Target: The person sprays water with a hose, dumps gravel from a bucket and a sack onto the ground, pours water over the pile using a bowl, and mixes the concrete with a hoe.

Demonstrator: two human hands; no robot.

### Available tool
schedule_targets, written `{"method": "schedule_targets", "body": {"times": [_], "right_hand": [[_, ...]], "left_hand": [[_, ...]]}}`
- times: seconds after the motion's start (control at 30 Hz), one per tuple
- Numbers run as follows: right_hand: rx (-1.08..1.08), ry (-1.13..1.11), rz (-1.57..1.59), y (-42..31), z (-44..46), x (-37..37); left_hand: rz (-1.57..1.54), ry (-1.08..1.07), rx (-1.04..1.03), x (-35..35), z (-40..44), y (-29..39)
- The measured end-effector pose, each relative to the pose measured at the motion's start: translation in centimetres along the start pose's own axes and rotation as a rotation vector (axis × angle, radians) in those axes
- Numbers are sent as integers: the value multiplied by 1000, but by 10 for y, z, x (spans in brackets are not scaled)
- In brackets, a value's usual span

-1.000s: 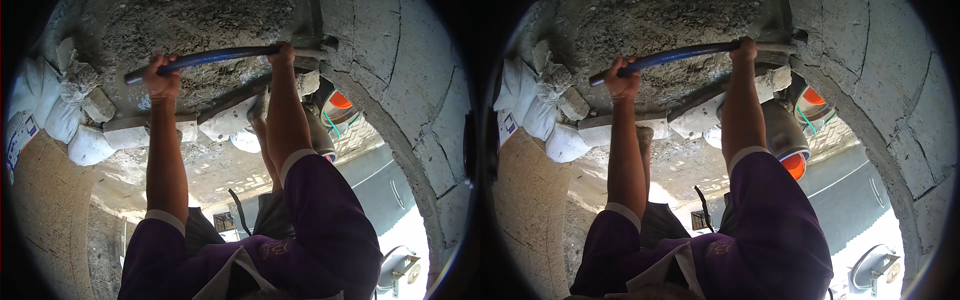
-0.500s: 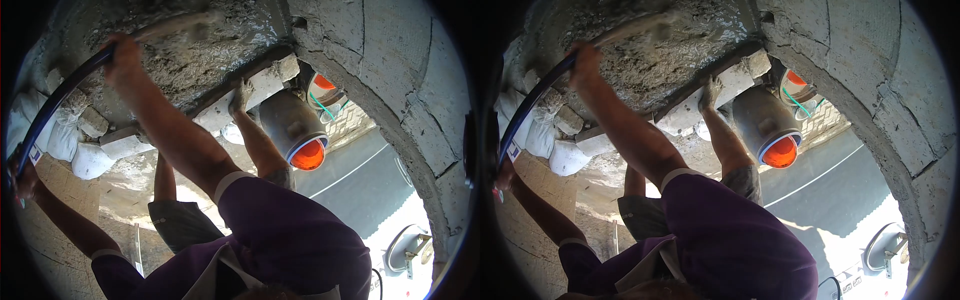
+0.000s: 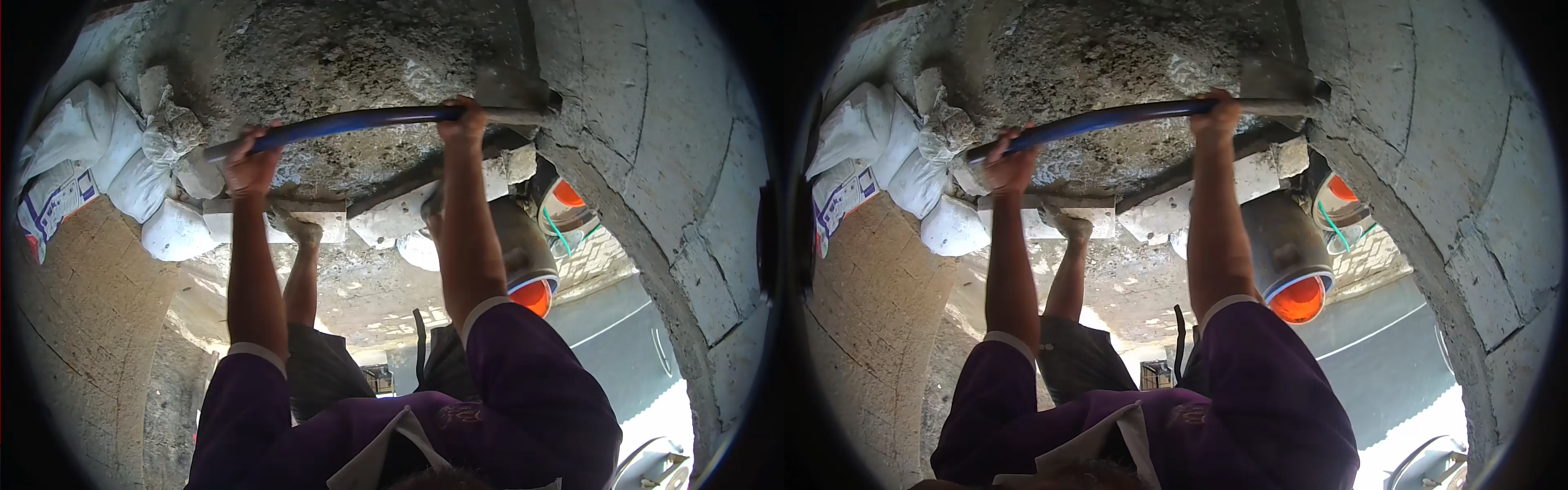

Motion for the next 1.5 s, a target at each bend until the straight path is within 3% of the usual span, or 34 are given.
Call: {"method": "schedule_targets", "body": {"times": [0.03, 0.1, 0.2, 0.23, 0.33, 0.37, 0.47, 0.53, 0.63, 0.7, 0.73, 0.77, 0.87, 0.93, 0.97, 1.0, 1.03, 1.07, 1.1, 1.13, 1.17, 1.2, 1.33, 1.47, 1.5], "right_hand": [[19, 442, -64, -18, 16, -7], [33, 553, -141, -36, 47, 13], [-10, 628, 8, -18, 71, 0], [-15, 502, 60, -5, 76, -7], [-52, 526, 88, 44, 56, -83], [-138, 292, 42, 63, 54, -94], [-120, 318, 39, 115, 4, -179], [-233, 292, 103, 136, -37, -231], [-349, 314, 132, 192, -54, -264], [-359, 274, -65, 215, -76, -293], [-365, 303, -129, 219, -90, -305], [-382, 296, -134, 222, -103, -313], [-261, 85, -412, 231, -120, -325], [-262, -9, -525, 222, -124, -342], [-246, -101, -616, 217, -123, -352], [-203, -146, -698, 216, -113, -358], [-149, -192, -779, 215, -92, -366], [-185, -256, -922, 231, -28, -354], [-237, -315, -1069, 252, 21, -333], [-259, -315, -1083, 248, 9, -327], [-139, -361, -1112, 237, -16, -335], [-3, -415, -1128, 230, -35, -346], [-221, -138, -1498, 265, -49, -232], [-189, -54, -1653, 253, -115, -185], [-179, -32, -1678, 246, -132, -181]], "left_hand": [[33, -1, -3, -8, 11, -32], [1, 43, 8, -16, 39, -73], [37, -77, -112, -46, 72, -56], [48, -83, -134, -62, 72, -37], [146, -232, -288, -105, 43, 37], [165, -254, -338, -117, 20, 62], [272, -231, -500, -119, -45, 129], [257, -217, -577, -109, -92, 163], [224, -67, -708, -57, -153, 201], [132, 133, -796, -26, -193, 192], [120, 416, -922, 8, -216, 189], [66, 406, -924, 56, -243, 192], [150, 954, -879, 93, -286, 121], [252, 1384, -794, 71, -279, 77], [372, 1372, -709, 92, -278, 63], [711, 1058, -600, 117, -279, 52], [622, 690, -460, 134, -265, 36], [839, 670, -64, 97, -240, 27], [901, 509, -55, 54, -218, 8], [956, 286, 27, 89, -200, -22], [1149, 319, 76, 51, -185, -31], [1024, 429, 294, 38, -181, -45], [736, 414, 454, 92, -228, -147], [818, 479, 545, 108, -301, -168], [1022, 519, 499, 117, -315, -173]]}}
Point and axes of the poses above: each hand's wrist, its own z-axis towards the middle knuckle, its own x-axis out of the back of the hand, y = z × x, the point moved 2 cm from there along z, towards the middle knuckle, and after that the axes turned 6 degrees about y, right-handed, at the moved point
